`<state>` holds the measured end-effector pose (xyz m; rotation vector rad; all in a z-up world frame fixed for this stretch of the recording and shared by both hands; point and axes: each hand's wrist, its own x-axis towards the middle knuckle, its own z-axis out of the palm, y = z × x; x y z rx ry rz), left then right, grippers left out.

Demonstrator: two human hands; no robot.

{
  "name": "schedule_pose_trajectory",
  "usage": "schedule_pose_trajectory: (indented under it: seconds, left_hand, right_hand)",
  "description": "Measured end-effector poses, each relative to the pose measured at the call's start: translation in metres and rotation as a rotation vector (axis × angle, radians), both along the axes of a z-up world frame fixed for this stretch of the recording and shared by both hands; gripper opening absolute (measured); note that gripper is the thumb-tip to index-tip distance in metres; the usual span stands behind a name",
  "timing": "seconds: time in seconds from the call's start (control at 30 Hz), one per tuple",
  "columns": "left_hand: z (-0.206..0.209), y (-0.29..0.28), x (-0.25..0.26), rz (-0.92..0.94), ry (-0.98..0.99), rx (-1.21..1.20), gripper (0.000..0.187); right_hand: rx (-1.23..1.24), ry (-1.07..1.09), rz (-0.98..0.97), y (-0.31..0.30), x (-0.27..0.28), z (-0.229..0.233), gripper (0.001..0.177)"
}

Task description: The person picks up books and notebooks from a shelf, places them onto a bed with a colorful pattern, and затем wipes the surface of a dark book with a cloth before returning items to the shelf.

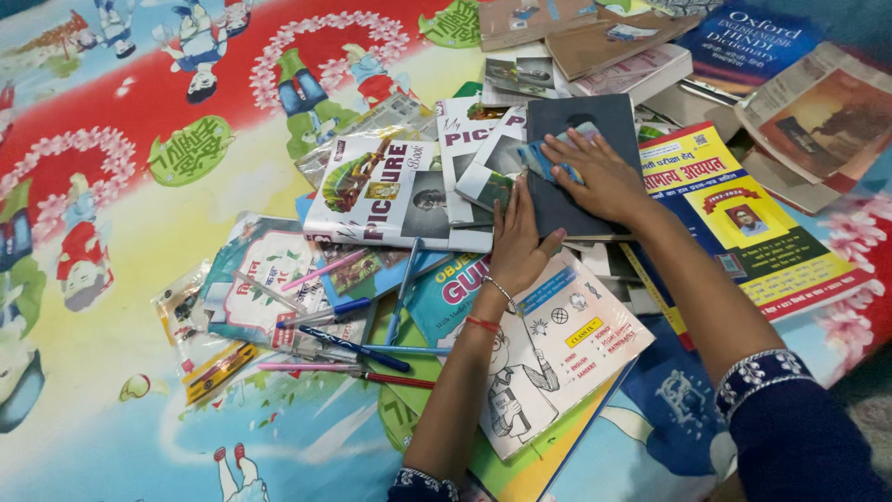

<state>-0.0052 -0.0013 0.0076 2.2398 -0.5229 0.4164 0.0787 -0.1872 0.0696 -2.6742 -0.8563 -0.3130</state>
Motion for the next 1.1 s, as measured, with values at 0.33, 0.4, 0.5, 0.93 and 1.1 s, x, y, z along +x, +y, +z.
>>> schedule_pose_trajectory:
  seconds: [0.33, 0.4, 0.5, 0.93, 1.1]
  left_hand:
    - [0.003, 0.0, -0.002, -0.002, 0.009, -0.028, 0.107]
    - [0.004, 0.002, -0.002, -0.01, 0.014, -0.043, 0.108]
    - [0.005, 0.001, -0.002, -0.014, 0.022, -0.054, 0.11]
    - [0.003, -0.002, -0.006, 0.019, -0.111, -0.063, 0.108]
    - [0.001, 0.0, -0.005, 0.008, -0.121, -0.073, 0.108]
  right_hand:
    - [0.014, 0.006, -0.021, -0.003, 0.066, -0.003, 0.055]
    - [0.02, 0.005, -0.033, -0.003, 0.078, -0.005, 0.056]
    - [0.023, 0.011, -0.057, -0.004, 0.096, -0.005, 0.056]
    - [0.037, 0.006, -0.062, 0.001, 0.083, -0.005, 0.054]
    - [0.019, 0.041, -0.026, 0.003, 0.061, -0.002, 0.055]
